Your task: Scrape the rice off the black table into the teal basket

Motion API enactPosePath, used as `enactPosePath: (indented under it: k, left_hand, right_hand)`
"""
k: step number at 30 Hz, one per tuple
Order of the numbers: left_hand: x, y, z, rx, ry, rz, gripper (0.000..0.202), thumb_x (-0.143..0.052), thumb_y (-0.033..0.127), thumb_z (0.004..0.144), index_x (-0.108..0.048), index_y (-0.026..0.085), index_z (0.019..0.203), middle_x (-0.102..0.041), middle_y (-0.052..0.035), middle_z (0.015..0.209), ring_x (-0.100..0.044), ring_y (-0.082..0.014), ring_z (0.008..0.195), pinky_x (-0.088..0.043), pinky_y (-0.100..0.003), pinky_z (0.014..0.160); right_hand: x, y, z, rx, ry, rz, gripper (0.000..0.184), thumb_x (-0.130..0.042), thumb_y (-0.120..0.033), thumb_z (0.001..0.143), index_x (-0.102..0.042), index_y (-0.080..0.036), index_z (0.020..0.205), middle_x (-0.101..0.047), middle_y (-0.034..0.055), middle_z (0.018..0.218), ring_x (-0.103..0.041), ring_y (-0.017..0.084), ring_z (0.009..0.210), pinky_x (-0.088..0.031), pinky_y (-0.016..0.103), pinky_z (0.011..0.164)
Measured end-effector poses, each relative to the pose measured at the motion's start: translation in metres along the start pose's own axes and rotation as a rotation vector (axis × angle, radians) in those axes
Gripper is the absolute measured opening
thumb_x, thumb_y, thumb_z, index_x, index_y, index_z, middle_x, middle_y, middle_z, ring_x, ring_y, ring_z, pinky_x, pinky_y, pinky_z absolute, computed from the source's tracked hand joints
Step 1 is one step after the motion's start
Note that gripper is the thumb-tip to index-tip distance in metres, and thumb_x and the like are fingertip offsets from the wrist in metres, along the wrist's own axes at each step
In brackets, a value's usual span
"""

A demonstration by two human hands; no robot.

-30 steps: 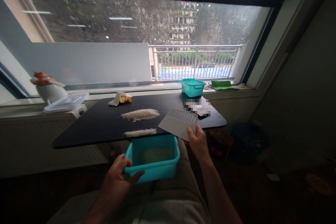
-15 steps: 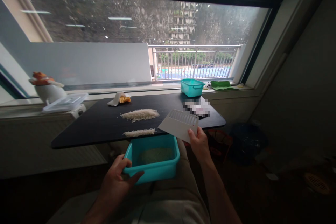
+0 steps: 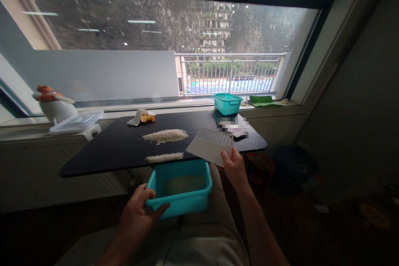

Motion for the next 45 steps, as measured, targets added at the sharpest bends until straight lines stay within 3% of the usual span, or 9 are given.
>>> enactPosePath:
  k: [9, 15, 21, 27, 34, 45]
  left_hand:
    - [0.0, -0.005, -0.001, 0.012, -0.007, 0.006, 0.031, -0.075, 0.043, 0.071, -0.052, 0.022, 0.07, -0.052, 0.0015, 0.087, -0.056, -0.0146, 0.069, -0.046, -0.024, 0.058]
    - [-0.002, -0.004, -0.001, 0.008, -0.013, 0.009, 0.031, -0.075, 0.041, 0.07, -0.051, 0.022, 0.069, -0.049, 0.0031, 0.082, -0.051, -0.0122, 0.06, -0.043, -0.023, 0.054]
    - [-0.001, -0.004, 0.0, 0.016, -0.016, 0.005, 0.031, -0.075, 0.042, 0.07, -0.051, 0.022, 0.071, -0.05, 0.0021, 0.086, -0.055, -0.0142, 0.067, -0.045, -0.022, 0.055]
    - [-0.003, -0.006, -0.002, 0.03, -0.026, 0.007, 0.032, -0.075, 0.043, 0.07, -0.05, 0.022, 0.07, -0.048, 0.0033, 0.082, -0.051, -0.0119, 0.059, -0.043, -0.023, 0.052]
    - [-0.003, -0.005, -0.001, 0.015, -0.028, 0.009, 0.032, -0.075, 0.042, 0.071, -0.051, 0.022, 0.07, -0.049, 0.0028, 0.083, -0.052, -0.0131, 0.063, -0.043, -0.024, 0.055]
    - [-0.001, -0.006, -0.002, 0.016, -0.016, 0.005, 0.03, -0.074, 0.042, 0.072, -0.051, 0.022, 0.071, -0.052, 0.0019, 0.088, -0.057, -0.0147, 0.07, -0.046, -0.024, 0.059]
  right_hand:
    - [-0.006, 0.008, -0.001, -0.004, -0.053, -0.023, 0.03, -0.064, -0.04, 0.075, -0.065, -0.017, 0.095, -0.07, 0.0036, 0.075, -0.067, 0.022, 0.057, -0.052, 0.028, 0.039]
    - [-0.006, 0.002, 0.001, 0.017, -0.044, -0.019, 0.03, -0.064, -0.041, 0.075, -0.064, -0.018, 0.095, -0.07, 0.0032, 0.074, -0.067, 0.022, 0.06, -0.054, 0.028, 0.041]
    - [-0.008, 0.006, 0.003, 0.009, -0.052, -0.006, 0.029, -0.064, -0.04, 0.076, -0.063, -0.019, 0.096, -0.069, 0.0031, 0.074, -0.066, 0.022, 0.061, -0.054, 0.028, 0.042]
    - [-0.007, 0.007, 0.0, 0.002, -0.082, 0.002, 0.03, -0.065, -0.041, 0.077, -0.062, -0.018, 0.096, -0.068, 0.003, 0.076, -0.065, 0.022, 0.062, -0.053, 0.029, 0.042]
    - [-0.009, 0.007, 0.002, 0.001, -0.071, 0.005, 0.031, -0.065, -0.041, 0.076, -0.061, -0.019, 0.098, -0.069, 0.003, 0.078, -0.066, 0.022, 0.065, -0.053, 0.027, 0.043]
    - [-0.003, 0.008, -0.014, -0.037, -0.121, 0.015, 0.033, -0.065, -0.043, 0.076, -0.064, -0.018, 0.097, -0.07, 0.0022, 0.071, -0.064, 0.021, 0.059, -0.053, 0.027, 0.042]
Point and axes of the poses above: each hand's wrist, its own z-axis towards the middle knuckle, its own x-axis out of the back of the hand, y = z × x, the point moved 8 cm from there along z, towards the middle knuckle
